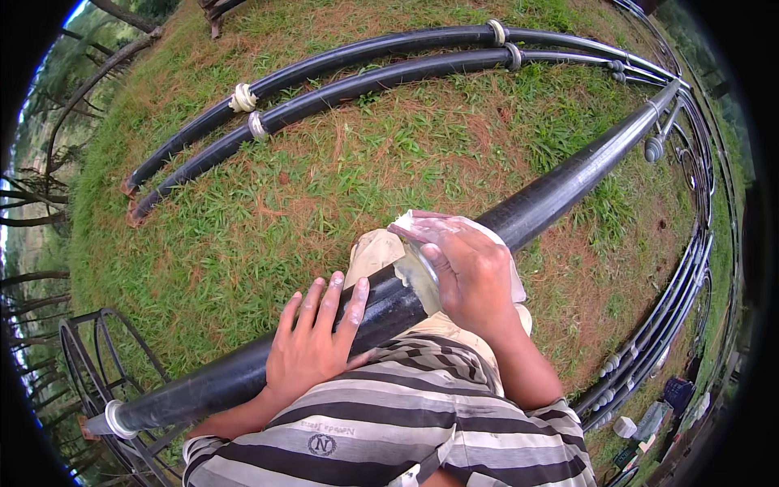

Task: The person sands the joint of a black pipe using sandpaper, first wiping it with a cloth and then repeatedly rubbing the sanding paper around the diameter of the joint.

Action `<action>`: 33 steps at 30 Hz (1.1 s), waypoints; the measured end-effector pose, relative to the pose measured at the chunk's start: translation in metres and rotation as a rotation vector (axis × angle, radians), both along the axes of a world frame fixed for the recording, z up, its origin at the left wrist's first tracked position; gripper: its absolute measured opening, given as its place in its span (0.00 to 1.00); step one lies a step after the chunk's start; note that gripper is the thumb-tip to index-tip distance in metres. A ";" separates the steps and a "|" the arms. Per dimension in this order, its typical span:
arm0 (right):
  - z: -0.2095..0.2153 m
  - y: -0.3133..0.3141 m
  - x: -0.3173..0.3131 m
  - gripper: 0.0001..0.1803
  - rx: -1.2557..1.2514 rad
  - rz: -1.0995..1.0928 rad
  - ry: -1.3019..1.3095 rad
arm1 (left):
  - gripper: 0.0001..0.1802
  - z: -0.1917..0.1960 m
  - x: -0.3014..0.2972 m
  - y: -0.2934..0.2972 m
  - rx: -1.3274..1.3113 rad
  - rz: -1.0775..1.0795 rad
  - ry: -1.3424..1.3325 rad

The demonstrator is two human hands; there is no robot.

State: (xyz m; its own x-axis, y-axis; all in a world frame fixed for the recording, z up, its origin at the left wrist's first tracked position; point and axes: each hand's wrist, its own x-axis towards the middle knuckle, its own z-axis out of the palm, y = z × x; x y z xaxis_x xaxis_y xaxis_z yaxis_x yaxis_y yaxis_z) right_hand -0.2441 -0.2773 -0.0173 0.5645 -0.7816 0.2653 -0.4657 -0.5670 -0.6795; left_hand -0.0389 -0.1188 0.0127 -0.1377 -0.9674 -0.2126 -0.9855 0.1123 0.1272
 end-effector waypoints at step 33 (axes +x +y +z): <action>-0.021 0.005 -0.024 0.21 -0.030 0.022 -0.046 | 0.54 0.003 -0.007 -0.010 0.034 0.021 0.030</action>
